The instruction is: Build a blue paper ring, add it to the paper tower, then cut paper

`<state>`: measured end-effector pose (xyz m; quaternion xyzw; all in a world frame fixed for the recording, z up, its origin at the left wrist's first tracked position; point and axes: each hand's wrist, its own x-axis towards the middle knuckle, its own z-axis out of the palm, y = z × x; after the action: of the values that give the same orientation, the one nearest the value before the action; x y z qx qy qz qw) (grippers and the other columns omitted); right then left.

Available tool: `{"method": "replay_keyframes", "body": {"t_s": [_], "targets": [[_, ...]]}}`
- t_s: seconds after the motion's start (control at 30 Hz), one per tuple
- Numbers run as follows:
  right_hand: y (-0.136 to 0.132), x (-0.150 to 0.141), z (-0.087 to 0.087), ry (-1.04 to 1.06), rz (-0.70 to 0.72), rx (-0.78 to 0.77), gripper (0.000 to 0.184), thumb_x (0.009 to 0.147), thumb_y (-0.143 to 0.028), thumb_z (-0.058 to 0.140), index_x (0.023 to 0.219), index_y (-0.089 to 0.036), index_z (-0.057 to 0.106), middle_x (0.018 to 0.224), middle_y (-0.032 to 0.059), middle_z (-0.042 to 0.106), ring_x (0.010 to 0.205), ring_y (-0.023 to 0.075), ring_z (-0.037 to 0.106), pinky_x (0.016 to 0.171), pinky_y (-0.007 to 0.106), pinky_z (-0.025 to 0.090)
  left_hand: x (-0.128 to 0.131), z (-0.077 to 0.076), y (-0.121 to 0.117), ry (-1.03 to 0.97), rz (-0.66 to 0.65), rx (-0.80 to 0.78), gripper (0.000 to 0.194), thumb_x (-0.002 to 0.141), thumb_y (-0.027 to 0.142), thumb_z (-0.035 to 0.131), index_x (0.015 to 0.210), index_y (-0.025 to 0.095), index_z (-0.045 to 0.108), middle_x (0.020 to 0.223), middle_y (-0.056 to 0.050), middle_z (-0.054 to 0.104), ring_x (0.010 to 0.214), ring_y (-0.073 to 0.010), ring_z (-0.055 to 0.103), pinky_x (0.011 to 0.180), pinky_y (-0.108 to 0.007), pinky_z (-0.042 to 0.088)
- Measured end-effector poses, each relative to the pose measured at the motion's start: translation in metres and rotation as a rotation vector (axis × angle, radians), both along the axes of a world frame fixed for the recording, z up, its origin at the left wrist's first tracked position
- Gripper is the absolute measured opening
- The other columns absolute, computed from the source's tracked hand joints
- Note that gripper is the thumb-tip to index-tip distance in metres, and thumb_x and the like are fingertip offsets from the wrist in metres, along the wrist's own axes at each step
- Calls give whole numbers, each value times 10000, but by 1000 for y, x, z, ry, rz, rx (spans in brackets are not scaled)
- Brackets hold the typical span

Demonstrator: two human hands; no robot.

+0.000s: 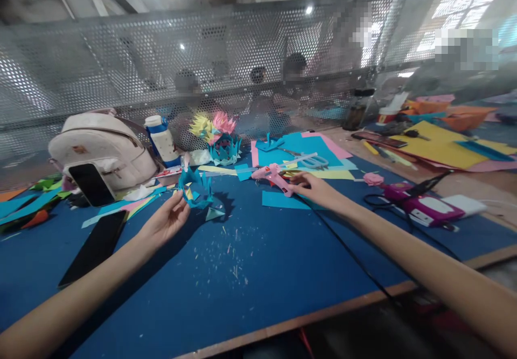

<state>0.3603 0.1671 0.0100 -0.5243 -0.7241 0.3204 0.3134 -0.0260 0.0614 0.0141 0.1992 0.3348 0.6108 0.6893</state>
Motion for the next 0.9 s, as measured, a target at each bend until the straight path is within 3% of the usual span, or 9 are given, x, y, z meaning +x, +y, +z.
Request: {"method": "replay_keyframes", "body": {"t_s": [0.13, 0.23, 0.33, 0.47, 0.57, 0.67, 0.77, 0.9], "targets": [[9, -11, -4, -165, 103, 68, 555, 715, -550, 653, 1109, -159, 643, 1072, 142, 700, 875, 272, 660, 813, 415, 507, 7, 11, -6, -70, 68, -14, 122, 951, 39, 560, 923, 150, 601, 837, -6, 682, 693, -72, 712, 678, -118, 606], [14, -19, -3, -282, 107, 165, 454, 738, -550, 647, 979, -168, 698, 1012, 129, 704, 877, 285, 630, 771, 393, 469, 11, 20, -11, -98, 90, -21, 215, 1008, 39, 421, 927, 133, 597, 785, -6, 655, 673, -64, 703, 656, -107, 593], [18, -27, 0, -304, 105, 164, 386, 745, -540, 644, 809, -163, 696, 820, 118, 687, 747, 266, 600, 699, 378, 432, 14, 28, -15, -103, 86, -17, 273, 1031, 45, 345, 934, 119, 590, 753, 0, 630, 632, -49, 683, 637, -99, 582], [20, -38, 2, -298, 102, 152, 371, 809, -516, 588, 856, -168, 711, 776, 97, 677, 702, 246, 590, 669, 365, 415, 14, 33, -17, -74, 71, 27, 338, 1039, 46, 297, 870, 121, 580, 726, 7, 601, 581, -15, 637, 612, -54, 541], [15, -47, 8, -233, 115, 158, 380, 832, -516, 586, 995, -203, 728, 888, 96, 703, 788, 264, 618, 720, 382, 440, 11, 27, -12, -10, 76, 60, 257, 1018, 61, 404, 857, 139, 589, 722, 11, 612, 593, -25, 631, 593, -65, 528], [7, -58, 17, -94, 88, 192, 384, 795, -520, 654, 1050, -242, 728, 997, 106, 707, 893, 297, 620, 804, 430, 455, 5, 14, -5, 112, 114, 122, 90, 917, 143, 657, 850, 176, 605, 646, 52, 597, 585, -63, 621, 607, -135, 543], [-2, -72, 27, -49, 129, 162, 369, 828, -527, 610, 991, -220, 734, 968, 106, 705, 878, 285, 617, 844, 448, 455, -1, 2, 0, 281, 166, 222, 242, 750, 209, 842, 832, 184, 616, 581, 86, 549, 523, -45, 545, 574, -128, 495], [-13, -90, 28, 15, 164, 137, 386, 864, -515, 555, 991, -183, 708, 911, 91, 691, 930, 281, 619, 860, 426, 469, -4, -4, -1, 452, 206, 292, 298, 669, 202, 883, 850, 167, 649, 682, 54, 627, 548, -45, 535, 520, -123, 437]]}}
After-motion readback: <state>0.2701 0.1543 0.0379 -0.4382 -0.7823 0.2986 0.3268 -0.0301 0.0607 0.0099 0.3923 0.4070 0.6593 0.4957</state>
